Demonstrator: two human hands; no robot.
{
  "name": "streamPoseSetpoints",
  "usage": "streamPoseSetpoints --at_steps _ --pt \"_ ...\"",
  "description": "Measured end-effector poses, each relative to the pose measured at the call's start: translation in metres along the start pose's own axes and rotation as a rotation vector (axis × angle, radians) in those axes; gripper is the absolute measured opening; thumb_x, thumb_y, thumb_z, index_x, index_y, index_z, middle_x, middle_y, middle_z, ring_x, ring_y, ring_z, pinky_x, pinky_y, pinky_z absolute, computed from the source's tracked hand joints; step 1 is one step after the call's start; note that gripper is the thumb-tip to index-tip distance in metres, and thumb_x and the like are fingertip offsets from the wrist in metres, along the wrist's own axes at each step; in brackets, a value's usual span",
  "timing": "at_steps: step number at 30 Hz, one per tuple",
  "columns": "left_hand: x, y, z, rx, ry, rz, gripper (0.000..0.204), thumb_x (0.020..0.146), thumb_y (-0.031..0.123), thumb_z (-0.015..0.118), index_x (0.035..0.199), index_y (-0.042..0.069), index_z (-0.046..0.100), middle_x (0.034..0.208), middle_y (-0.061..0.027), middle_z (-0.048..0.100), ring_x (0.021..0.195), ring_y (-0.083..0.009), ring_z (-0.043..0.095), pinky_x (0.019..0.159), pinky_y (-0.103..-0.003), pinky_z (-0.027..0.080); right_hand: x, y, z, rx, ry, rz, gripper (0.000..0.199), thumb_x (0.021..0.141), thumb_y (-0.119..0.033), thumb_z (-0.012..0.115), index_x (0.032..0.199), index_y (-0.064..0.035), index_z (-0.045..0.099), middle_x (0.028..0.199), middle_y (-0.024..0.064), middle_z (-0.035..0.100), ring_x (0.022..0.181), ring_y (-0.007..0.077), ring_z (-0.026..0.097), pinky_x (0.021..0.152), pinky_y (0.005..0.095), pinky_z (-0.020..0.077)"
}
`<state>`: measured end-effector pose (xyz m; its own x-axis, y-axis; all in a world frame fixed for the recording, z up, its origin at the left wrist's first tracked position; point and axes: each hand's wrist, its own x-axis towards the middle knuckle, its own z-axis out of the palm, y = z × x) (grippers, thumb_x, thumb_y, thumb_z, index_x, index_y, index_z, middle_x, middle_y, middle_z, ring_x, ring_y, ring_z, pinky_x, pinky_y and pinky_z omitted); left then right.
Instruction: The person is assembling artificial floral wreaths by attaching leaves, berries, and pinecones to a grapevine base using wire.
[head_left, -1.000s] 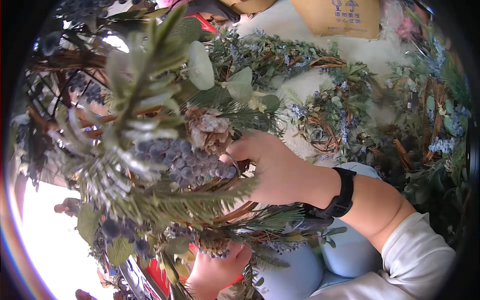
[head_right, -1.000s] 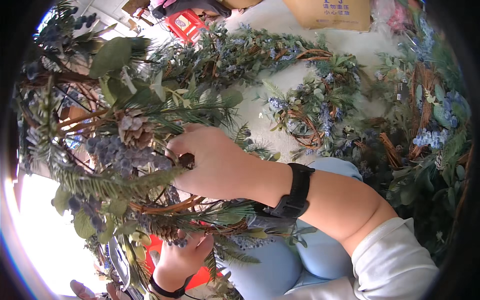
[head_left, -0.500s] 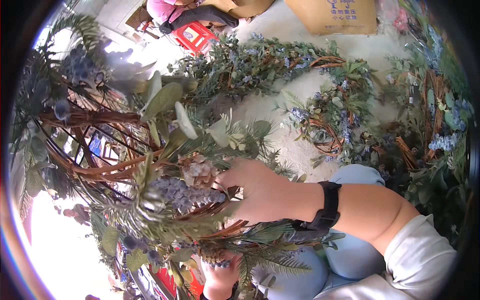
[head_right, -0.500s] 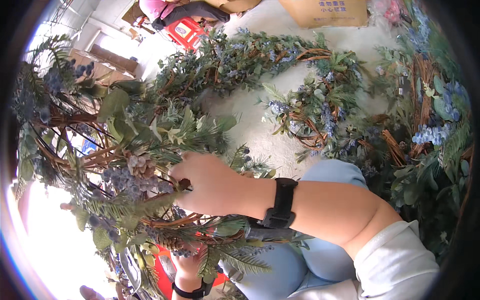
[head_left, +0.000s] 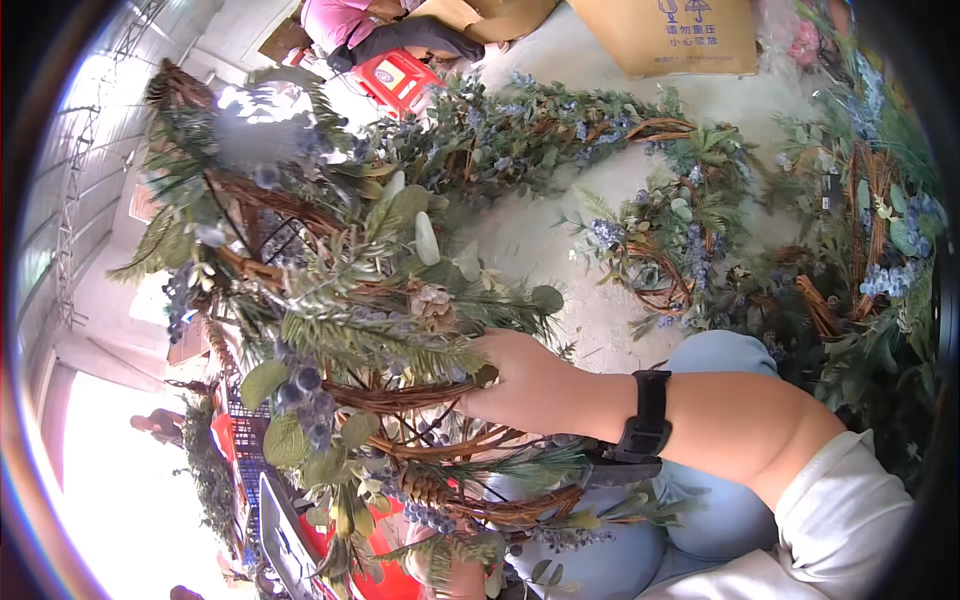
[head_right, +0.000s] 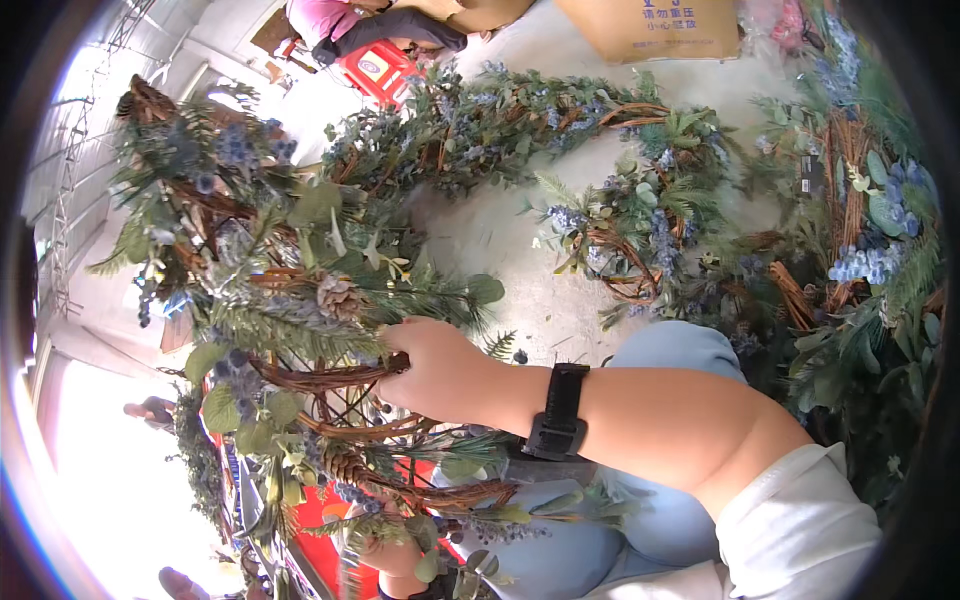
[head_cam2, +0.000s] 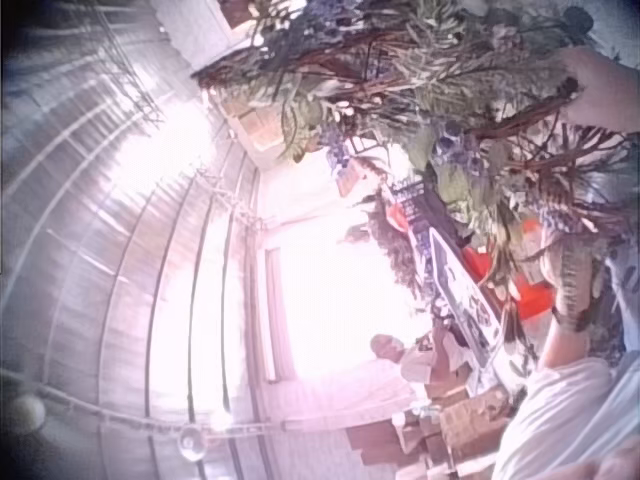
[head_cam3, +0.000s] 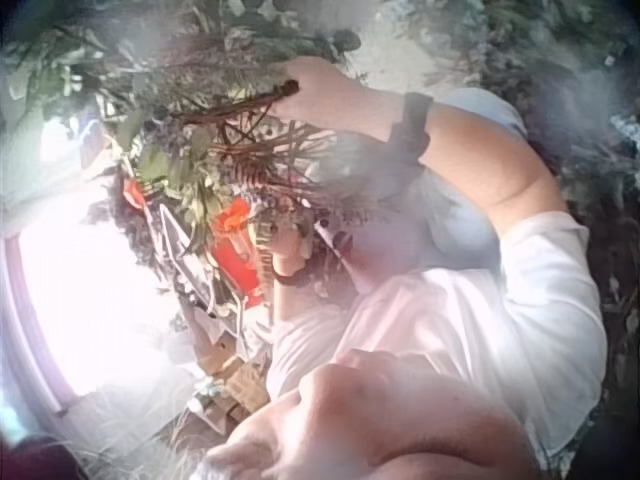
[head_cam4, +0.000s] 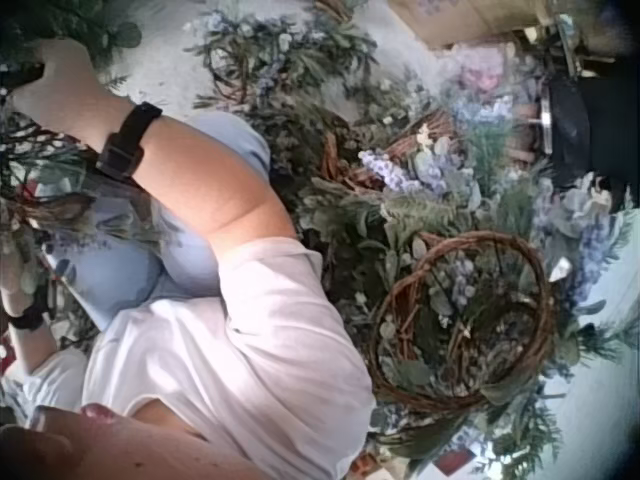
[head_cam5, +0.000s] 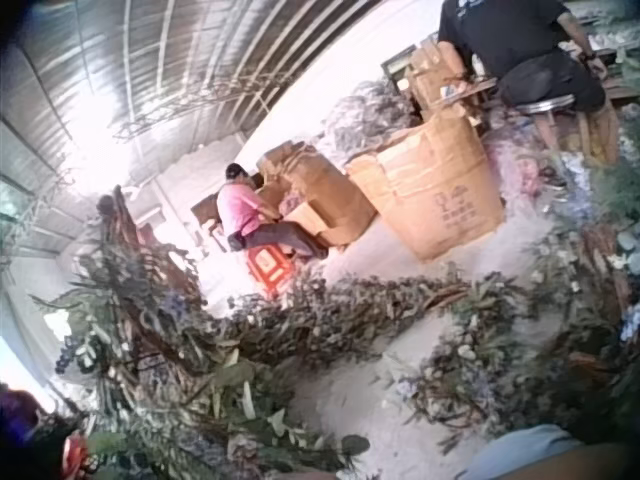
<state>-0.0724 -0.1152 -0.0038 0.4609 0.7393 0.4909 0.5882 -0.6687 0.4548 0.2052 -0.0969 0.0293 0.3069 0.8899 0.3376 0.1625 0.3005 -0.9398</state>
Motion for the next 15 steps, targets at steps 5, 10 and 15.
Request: streamPoseSetpoints --at_steps 5,10,15 --pt "-0.006 0.019 0.012 -0.343 0.413 -0.33 0.021 0.075 -0.004 0.062 0.095 -0.001 0.056 0.087 -0.0051 0.06 0.076 -0.0134 0.055 0.069 -0.026 0.047 -0.001 0.006 0.011 0.194 -0.125 0.241 0.031 0.07 -0.021 0.064 0.092 0.0013 0.06 0.082 0.0195 0.059 0.077 0.0314 0.057 0.07 0.0373 0.0438" --pt "-0.008 0.03 0.014 -0.482 0.522 -0.572 0.022 0.079 -0.007 0.054 0.1 -0.003 0.056 0.089 -0.0065 0.061 0.075 -0.013 0.057 0.067 -0.025 0.048 -0.003 0.01 0.021 0.171 -0.178 0.264 0.028 0.072 -0.021 0.062 0.089 0.0008 0.06 0.08 0.0183 0.06 0.073 0.0296 0.057 0.067 0.0368 0.0434" --pt "-0.009 0.02 0.001 -0.58 0.456 -0.682 0.016 0.079 -0.008 0.054 0.095 -0.003 0.056 0.085 -0.0061 0.061 0.07 -0.011 0.055 0.063 -0.022 0.046 -0.006 0.009 0.019 0.125 -0.173 0.271 0.028 0.072 -0.021 0.062 0.09 0.0011 0.061 0.078 0.0178 0.06 0.072 0.029 0.057 0.066 0.0365 0.0437"
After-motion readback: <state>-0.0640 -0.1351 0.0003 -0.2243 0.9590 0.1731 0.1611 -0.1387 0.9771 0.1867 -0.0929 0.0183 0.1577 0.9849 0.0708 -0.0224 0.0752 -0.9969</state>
